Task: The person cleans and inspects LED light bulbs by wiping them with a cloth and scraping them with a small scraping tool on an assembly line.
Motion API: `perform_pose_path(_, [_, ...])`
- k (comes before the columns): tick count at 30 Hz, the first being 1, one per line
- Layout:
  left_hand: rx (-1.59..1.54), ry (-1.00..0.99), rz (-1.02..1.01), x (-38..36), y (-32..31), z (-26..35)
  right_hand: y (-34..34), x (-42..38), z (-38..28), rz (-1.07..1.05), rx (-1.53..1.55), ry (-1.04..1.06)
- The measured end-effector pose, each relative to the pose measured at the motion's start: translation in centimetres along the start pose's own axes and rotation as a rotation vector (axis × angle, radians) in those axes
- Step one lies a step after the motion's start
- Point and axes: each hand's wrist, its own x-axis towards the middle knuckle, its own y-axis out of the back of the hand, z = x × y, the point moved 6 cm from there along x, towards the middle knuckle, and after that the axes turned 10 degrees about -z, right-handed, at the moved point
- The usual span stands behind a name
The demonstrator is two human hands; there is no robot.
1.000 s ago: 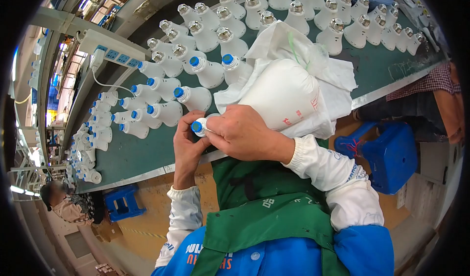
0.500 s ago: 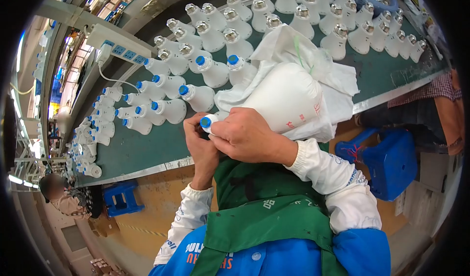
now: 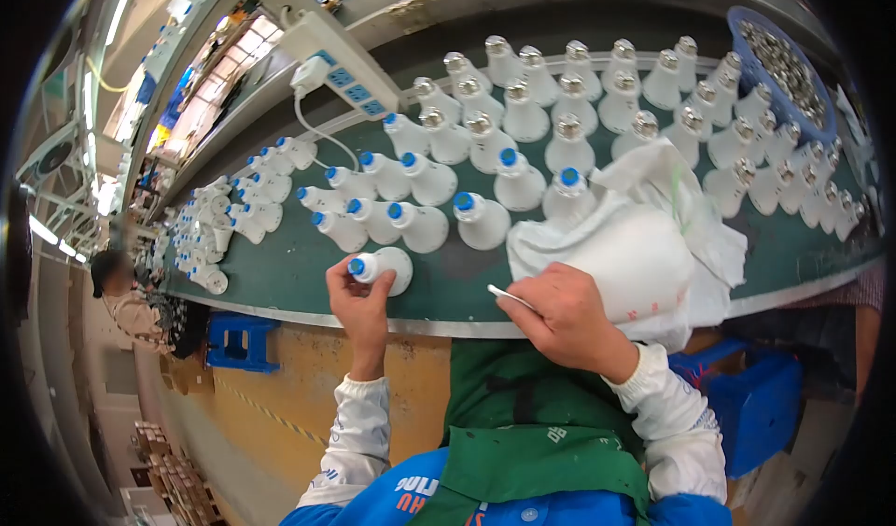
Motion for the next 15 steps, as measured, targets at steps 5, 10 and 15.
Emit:
perform_pose_path(5, [-0.129,0.103,-0.039,1.8,-2.0,-2.3,-0.1,0.4,-0.4,-0.006,0.025,-0.027])
perform_pose_path(10, [-0.059,0.052,-0.109,3.6,-4.6,-1.5,-0.6,0.3,0.1,-0.028,0.008,-0.119])
perform_pose_path(15, [-0.048,0.036,-0.184,5.4,-6.0,-1.0,-0.8,0.2,0.5,-0.044,-0.006,-0.177])
